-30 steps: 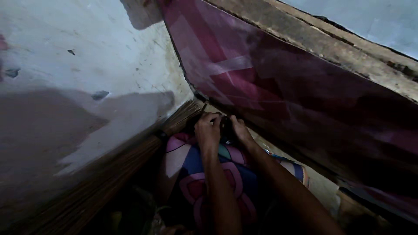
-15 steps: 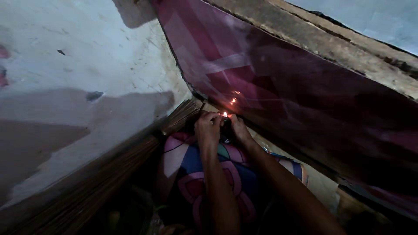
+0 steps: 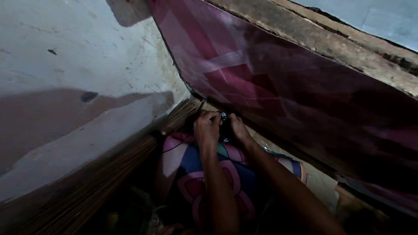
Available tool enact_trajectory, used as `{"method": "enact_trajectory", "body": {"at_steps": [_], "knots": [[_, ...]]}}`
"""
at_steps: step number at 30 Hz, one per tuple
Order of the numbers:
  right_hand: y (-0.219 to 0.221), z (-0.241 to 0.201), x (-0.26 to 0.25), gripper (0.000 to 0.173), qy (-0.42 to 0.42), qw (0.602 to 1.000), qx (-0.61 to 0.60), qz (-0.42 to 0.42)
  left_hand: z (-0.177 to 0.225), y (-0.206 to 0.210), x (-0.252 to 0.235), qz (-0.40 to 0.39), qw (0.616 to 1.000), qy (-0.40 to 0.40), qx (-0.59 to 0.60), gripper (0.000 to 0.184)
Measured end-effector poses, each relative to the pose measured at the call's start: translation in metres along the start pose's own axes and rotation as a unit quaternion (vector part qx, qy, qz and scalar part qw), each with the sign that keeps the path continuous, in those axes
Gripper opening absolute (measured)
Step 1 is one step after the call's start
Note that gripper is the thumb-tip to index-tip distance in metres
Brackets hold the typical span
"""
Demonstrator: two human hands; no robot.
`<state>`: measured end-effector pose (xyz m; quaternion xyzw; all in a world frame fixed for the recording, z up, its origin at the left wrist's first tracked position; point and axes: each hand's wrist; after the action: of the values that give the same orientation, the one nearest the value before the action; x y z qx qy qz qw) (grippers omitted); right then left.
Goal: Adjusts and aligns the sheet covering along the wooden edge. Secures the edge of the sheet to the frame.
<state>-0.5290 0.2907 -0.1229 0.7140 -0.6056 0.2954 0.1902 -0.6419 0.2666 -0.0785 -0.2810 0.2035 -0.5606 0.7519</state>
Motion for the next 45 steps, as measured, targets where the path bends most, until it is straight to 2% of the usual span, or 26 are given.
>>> {"method": "enact_trajectory", "body": {"at_steps": [10,16,39,45], "knots": [[0.0001,0.0037,-0.0038,0.054,-0.015,1.000,-0.011,-0.010,-0.0041,0.0021,-0.0003,0.009,1.000,0.012,0.020,0.007],[0.0010,0.0051,-0.0049,0.055,-0.022,1.000,-0.013,-0.011,0.0003,-0.0003,-0.0002,-0.007,1.000,-0.013,0.015,0.008],[0.0009,0.0019,-0.0031,0.053,-0.021,1.000,-0.002,-0.006,-0.0037,0.0017,0.0000,0.006,1.000,0.010,0.026,0.007],[-0.0001,0.0032,-0.0035,0.055,-0.023,1.000,0.018,0.000,0.0029,-0.0027,0.0003,-0.009,1.000,-0.016,0.014,0.007]]}}
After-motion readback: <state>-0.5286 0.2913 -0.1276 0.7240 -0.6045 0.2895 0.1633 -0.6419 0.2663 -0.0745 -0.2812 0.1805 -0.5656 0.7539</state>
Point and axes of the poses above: each hand's wrist, its own x-axis away from the middle knuckle, its own y-axis out of the palm, z = x × y, and after that the axes turned 4 degrees about y, right-handed
